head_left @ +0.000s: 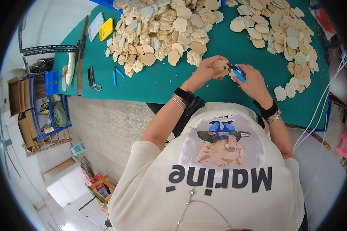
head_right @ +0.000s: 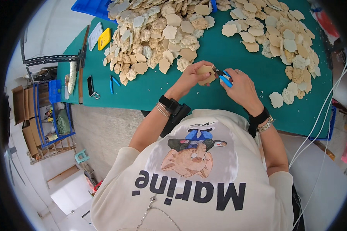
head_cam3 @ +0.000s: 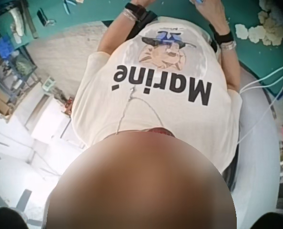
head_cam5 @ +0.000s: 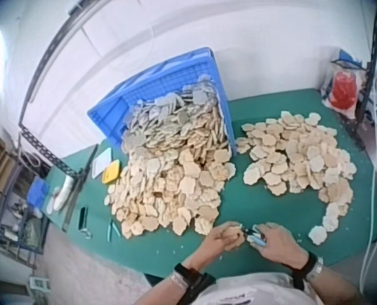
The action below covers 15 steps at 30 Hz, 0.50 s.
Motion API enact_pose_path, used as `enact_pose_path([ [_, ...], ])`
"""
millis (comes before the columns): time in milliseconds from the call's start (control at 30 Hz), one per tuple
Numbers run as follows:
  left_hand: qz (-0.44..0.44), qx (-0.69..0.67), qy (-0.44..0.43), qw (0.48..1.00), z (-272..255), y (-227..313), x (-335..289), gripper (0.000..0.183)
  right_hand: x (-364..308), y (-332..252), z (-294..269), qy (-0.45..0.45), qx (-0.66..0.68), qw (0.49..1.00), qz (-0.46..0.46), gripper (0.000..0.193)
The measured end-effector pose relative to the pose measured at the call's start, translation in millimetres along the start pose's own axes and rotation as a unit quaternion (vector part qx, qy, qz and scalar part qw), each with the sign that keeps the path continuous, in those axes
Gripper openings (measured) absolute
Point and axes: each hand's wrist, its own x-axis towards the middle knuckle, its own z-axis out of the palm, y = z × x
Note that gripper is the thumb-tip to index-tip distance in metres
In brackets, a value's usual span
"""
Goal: The person uses blue-handled pliers to trim the edges of small, light-colored, irregularly shaped craft pieces on a green table. They pick up each piece, trim it, and place it back on the table, repeating this process for many pieces.
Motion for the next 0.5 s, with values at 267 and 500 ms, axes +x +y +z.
enact_pose_path([
  [267,-0.005,0.014,0.001,1.000,-1.1,-0.9,1.5,0.023,0.3,-1.7,0.5,0.019,-0.007,1.000,-0.008,0.029],
  [500,-0.037,0.017,-0.019,0.999,-5.0,-6.0,12.5,0.023,4.8,6.8,4.1,-0.048,0.023,0.996,0.078,0.029],
])
